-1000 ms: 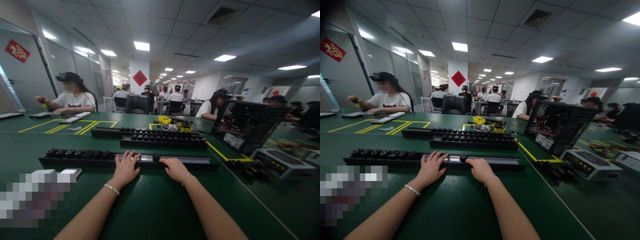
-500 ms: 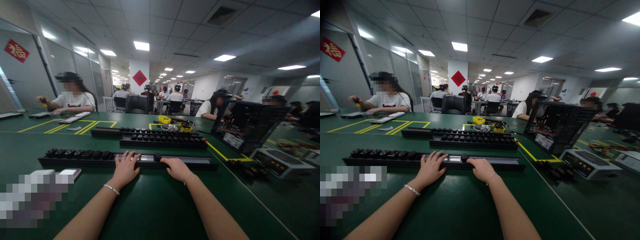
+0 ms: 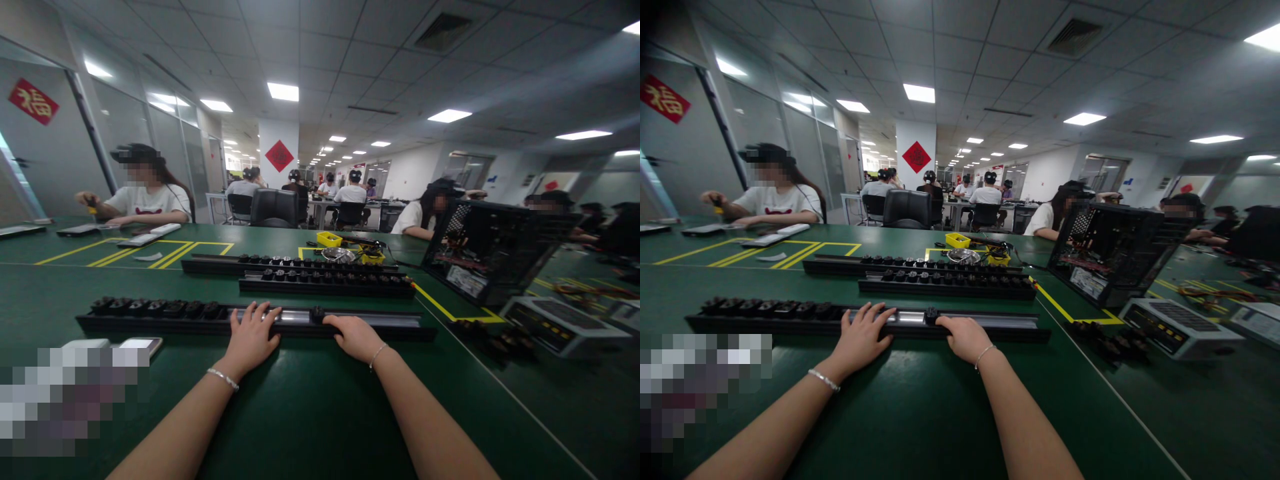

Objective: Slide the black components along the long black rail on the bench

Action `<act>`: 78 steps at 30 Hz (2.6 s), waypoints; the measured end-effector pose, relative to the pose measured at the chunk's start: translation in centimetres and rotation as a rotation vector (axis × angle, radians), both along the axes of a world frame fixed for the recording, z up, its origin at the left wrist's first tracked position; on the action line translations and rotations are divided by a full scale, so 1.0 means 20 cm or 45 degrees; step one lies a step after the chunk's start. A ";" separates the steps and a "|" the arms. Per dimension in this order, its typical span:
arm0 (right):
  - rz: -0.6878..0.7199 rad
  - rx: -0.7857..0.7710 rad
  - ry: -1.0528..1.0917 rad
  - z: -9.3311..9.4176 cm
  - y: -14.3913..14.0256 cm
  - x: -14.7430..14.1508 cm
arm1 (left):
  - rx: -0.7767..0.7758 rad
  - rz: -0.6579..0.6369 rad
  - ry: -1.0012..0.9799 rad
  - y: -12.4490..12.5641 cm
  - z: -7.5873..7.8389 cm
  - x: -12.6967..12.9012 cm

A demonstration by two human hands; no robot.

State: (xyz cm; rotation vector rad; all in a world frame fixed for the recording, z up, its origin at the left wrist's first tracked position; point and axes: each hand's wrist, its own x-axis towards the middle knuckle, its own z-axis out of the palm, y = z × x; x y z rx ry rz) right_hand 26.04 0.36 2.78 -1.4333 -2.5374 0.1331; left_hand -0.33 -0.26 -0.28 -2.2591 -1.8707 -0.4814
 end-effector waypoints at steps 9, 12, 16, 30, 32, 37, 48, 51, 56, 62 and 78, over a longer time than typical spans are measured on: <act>-0.016 -0.022 0.017 0.00 0.01 0.00 | 0.000 -0.004 -0.003 0.00 0.00 0.00; -0.036 -0.048 0.014 0.00 0.01 0.00 | 0.007 0.003 0.002 -0.01 0.01 0.00; -0.040 -0.065 0.004 0.01 0.01 0.02 | 0.024 -0.003 0.008 -0.01 0.00 0.00; -0.062 -0.080 0.013 0.01 0.02 0.05 | 0.001 -0.001 0.004 0.00 0.01 0.00; -0.075 -0.085 0.002 0.01 0.02 0.05 | 0.004 -0.004 0.003 0.00 0.01 0.00; -0.081 -0.068 0.012 0.01 0.02 0.05 | 0.029 -0.010 0.005 0.00 0.00 0.00; -0.076 0.147 -0.094 -0.07 -0.03 0.10 | 0.026 -0.005 0.001 0.00 0.00 0.00; -0.102 0.118 -0.089 -0.08 -0.03 0.10 | 0.018 -0.006 -0.004 0.00 0.00 0.00; -0.092 0.091 -0.039 -0.07 -0.01 0.11 | -0.002 0.000 -0.007 0.00 0.01 0.00; -0.075 0.063 0.009 -0.06 -0.01 0.12 | -0.009 -0.004 -0.015 -0.01 0.01 0.01; -0.073 0.021 0.021 -0.04 -0.01 0.16 | 0.002 0.002 -0.005 0.00 0.00 0.01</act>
